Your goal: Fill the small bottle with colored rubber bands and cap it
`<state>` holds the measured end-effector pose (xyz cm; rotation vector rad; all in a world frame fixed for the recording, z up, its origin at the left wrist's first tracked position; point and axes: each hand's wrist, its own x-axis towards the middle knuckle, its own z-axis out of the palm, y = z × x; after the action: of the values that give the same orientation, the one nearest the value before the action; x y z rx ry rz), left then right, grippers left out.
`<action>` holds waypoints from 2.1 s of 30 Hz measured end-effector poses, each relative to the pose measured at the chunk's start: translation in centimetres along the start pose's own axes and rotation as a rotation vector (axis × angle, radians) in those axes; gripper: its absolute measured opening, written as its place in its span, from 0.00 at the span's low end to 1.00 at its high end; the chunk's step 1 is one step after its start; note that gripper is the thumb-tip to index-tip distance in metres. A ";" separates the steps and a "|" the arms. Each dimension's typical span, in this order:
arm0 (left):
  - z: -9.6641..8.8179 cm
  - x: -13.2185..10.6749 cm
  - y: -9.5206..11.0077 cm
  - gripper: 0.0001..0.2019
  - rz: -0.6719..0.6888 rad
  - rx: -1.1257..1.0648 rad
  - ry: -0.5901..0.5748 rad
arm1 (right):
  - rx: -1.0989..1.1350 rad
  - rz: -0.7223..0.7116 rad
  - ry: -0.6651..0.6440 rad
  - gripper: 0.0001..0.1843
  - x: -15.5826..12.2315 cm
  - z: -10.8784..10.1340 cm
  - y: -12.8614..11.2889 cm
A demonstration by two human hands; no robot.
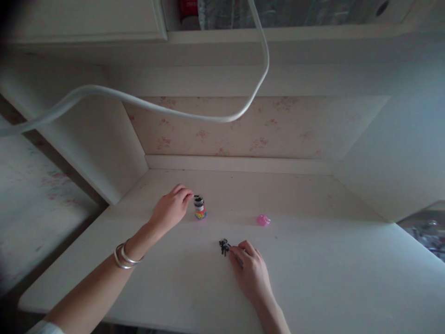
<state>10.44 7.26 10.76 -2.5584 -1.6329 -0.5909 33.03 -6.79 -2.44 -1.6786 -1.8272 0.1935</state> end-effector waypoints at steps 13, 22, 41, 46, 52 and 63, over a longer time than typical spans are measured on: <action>0.7 0.5 -0.8 0.13 0.088 -0.127 -0.003 | 0.159 0.091 0.048 0.17 0.1 -0.1 -0.1; 1.5 -3.9 -1.8 0.10 0.037 -0.320 0.061 | 0.378 0.167 0.099 0.17 0.5 0.0 0.2; 6.6 -17.1 0.2 0.09 -0.089 -0.637 -0.132 | 0.506 0.047 0.052 0.16 12.1 -1.3 -6.7; 6.7 -16.7 -0.3 0.09 -0.060 -0.616 -0.106 | 0.336 -0.054 0.035 0.14 15.0 -1.3 -8.1; 6.5 -16.7 -0.4 0.08 -0.027 -0.593 -0.097 | 0.194 -0.077 0.000 0.10 16.9 -0.8 -8.3; 6.4 -16.7 -0.4 0.10 -0.041 -0.579 -0.154 | 0.361 0.021 -0.010 0.13 16.0 -1.8 -7.2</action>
<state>5.81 -5.42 -0.88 -3.0328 -1.7728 -1.0252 28.27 6.36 8.32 -1.4441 -1.6644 0.5098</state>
